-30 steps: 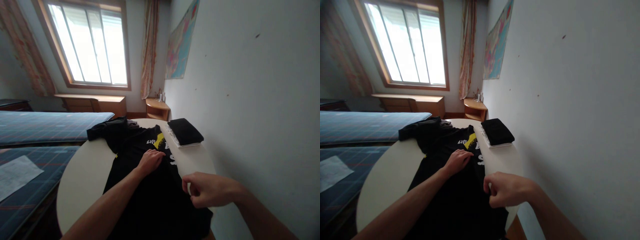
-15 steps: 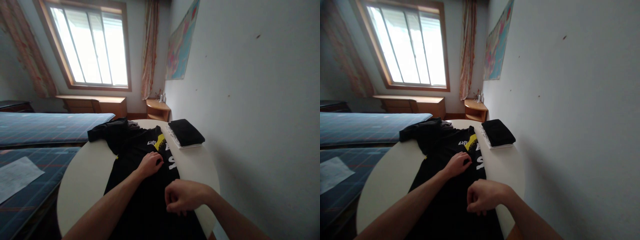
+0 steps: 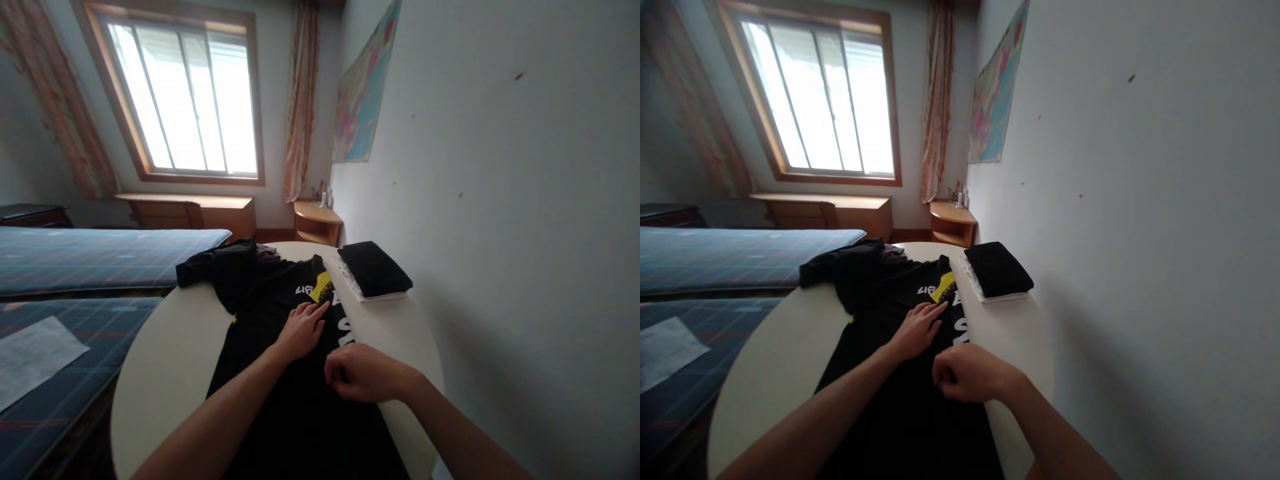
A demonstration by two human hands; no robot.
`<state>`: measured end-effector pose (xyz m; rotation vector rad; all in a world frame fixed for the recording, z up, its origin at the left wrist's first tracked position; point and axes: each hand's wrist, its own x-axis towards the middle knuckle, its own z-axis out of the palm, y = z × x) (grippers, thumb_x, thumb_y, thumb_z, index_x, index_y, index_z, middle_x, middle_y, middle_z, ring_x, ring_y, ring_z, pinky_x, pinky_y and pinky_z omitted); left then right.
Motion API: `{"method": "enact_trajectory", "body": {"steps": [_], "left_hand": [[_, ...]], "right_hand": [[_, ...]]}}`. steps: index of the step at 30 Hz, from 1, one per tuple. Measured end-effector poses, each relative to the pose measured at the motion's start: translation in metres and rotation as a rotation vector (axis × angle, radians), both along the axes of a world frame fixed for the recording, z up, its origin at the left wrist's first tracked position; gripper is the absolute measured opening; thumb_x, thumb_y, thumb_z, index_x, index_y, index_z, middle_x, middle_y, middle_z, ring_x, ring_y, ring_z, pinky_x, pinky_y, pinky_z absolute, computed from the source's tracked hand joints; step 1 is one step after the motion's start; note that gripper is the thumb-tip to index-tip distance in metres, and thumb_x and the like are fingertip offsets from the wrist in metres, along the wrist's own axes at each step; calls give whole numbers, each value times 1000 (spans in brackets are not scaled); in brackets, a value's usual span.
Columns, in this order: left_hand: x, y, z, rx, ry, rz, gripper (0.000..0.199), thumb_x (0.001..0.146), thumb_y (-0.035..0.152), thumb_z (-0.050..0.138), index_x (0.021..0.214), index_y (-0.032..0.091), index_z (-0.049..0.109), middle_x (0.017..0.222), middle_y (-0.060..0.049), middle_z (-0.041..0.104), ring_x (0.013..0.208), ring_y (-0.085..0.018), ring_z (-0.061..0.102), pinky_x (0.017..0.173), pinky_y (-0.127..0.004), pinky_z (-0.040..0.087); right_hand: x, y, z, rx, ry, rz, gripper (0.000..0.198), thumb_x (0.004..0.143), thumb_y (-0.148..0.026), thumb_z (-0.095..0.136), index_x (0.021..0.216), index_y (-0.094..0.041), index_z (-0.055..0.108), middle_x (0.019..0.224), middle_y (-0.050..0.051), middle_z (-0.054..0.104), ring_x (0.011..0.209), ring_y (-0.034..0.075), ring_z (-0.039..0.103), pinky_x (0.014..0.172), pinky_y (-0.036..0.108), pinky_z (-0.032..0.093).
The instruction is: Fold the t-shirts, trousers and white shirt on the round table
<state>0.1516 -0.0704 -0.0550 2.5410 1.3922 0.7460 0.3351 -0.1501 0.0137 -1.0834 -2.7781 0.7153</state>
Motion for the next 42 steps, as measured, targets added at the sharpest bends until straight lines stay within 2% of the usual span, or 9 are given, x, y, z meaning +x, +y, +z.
{"method": "enact_trajectory", "body": {"steps": [7, 14, 18, 21, 26, 29, 34, 37, 42], "left_hand": [[2, 6, -5, -50, 56, 117, 45, 100, 36, 39, 139, 20, 55, 146, -8, 52, 139, -28, 39, 114, -45, 31], [1, 6, -8, -48, 53, 141, 52, 95, 38, 46, 144, 19, 48, 150, -13, 47, 141, -31, 37, 115, -47, 30], [2, 5, -13, -36, 83, 245, 61, 92, 46, 49, 148, 20, 42, 154, -17, 40, 145, -37, 28, 116, -56, 21], [3, 3, -15, -67, 88, 266, 68, 91, 47, 48, 149, 13, 38, 156, -21, 34, 147, -39, 21, 117, -57, 18], [-5, 12, -9, -202, 69, 189, 65, 92, 38, 46, 148, 8, 37, 158, -20, 31, 148, -34, 22, 118, -50, 21], [-30, 27, 0, -208, 62, 215, 63, 90, 38, 50, 145, 7, 42, 154, -21, 37, 146, -31, 30, 116, -42, 27], [-106, 50, 9, 17, 17, 716, 52, 88, 37, 57, 135, 15, 55, 153, -23, 37, 142, -40, 32, 112, -53, 28], [-150, 60, 2, -13, -71, 959, 48, 88, 38, 55, 132, 19, 59, 146, -23, 45, 137, -43, 38, 108, -58, 30], [-182, 76, -14, -50, -140, 951, 41, 88, 33, 51, 121, 15, 65, 124, -21, 63, 128, -41, 48, 107, -64, 30]], "right_hand": [[-5, 9, -3, -142, 49, 7, 27, 75, -14, 61, 98, -20, 72, 75, -3, 69, 63, 9, 58, 62, 18, 41], [-3, 55, -15, 228, 160, -435, 29, 87, -18, 48, 109, -17, 67, 104, 8, 70, 96, 19, 64, 88, 29, 46], [-6, 79, -45, 269, 108, -386, 51, 99, -34, 35, 146, -16, 43, 153, 13, 41, 143, 23, 33, 116, 41, 27], [-6, 85, -63, 204, -46, -365, 58, 102, -45, 26, 154, -20, 31, 163, 11, 22, 150, 25, 15, 121, 46, 15], [-1, 83, -68, 215, -142, -367, 61, 102, -50, 26, 155, -21, 28, 164, 10, 15, 151, 26, 11, 121, 45, 11], [1, 80, -65, 212, -158, -371, 62, 101, -50, 28, 156, -21, 27, 164, 10, 14, 151, 27, 11, 121, 46, 12], [-1, 76, -60, 185, -172, -381, 62, 101, -49, 28, 156, -20, 28, 164, 10, 14, 151, 27, 10, 121, 46, 12], [-4, 76, -52, 164, -191, -393, 62, 100, -47, 31, 155, -19, 29, 164, 11, 16, 151, 28, 13, 121, 46, 13], [-23, 85, -27, 152, -221, -470, 55, 94, -40, 43, 143, -14, 49, 152, 18, 41, 139, 33, 39, 114, 48, 27]]}}
